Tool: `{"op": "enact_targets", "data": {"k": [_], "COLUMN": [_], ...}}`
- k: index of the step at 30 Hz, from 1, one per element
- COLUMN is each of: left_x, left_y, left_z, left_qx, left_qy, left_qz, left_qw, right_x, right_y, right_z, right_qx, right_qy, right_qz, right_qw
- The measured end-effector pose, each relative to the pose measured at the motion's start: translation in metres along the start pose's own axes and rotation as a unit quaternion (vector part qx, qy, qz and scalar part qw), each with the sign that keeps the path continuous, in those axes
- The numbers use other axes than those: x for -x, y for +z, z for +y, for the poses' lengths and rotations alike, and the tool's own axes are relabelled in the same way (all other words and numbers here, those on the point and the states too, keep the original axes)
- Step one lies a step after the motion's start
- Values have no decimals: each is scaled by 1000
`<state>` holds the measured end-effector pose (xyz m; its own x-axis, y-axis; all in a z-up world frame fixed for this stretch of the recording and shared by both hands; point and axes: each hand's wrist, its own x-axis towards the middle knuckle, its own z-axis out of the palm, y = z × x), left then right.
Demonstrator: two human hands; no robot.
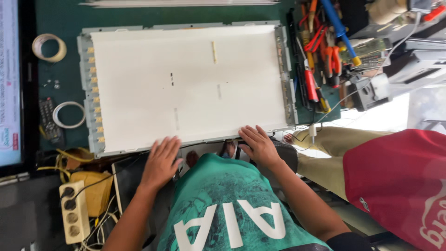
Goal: The person works on the back of a disassembled flat-screen TV, using a screwdriver to remove screws and a utility knife to cut tape. They manipulate wires and components on the metal chassis while the device rests on a workbench.
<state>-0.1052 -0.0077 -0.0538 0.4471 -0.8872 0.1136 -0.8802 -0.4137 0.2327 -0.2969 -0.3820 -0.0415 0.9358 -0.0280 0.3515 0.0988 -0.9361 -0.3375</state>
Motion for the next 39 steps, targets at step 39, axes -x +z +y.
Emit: {"op": "enact_targets", "data": {"k": [39], "left_x": [-77], "left_y": [23], "left_z": [58], "left_qx": [662], "left_qy": [-630], "left_qz": [334], "left_qw": [231], "right_x": [-130], "right_y": [-52], "right_z": [225], "right_qx": [161], "right_qy": [377], "right_qz": [-59], "right_qw": [910]}}
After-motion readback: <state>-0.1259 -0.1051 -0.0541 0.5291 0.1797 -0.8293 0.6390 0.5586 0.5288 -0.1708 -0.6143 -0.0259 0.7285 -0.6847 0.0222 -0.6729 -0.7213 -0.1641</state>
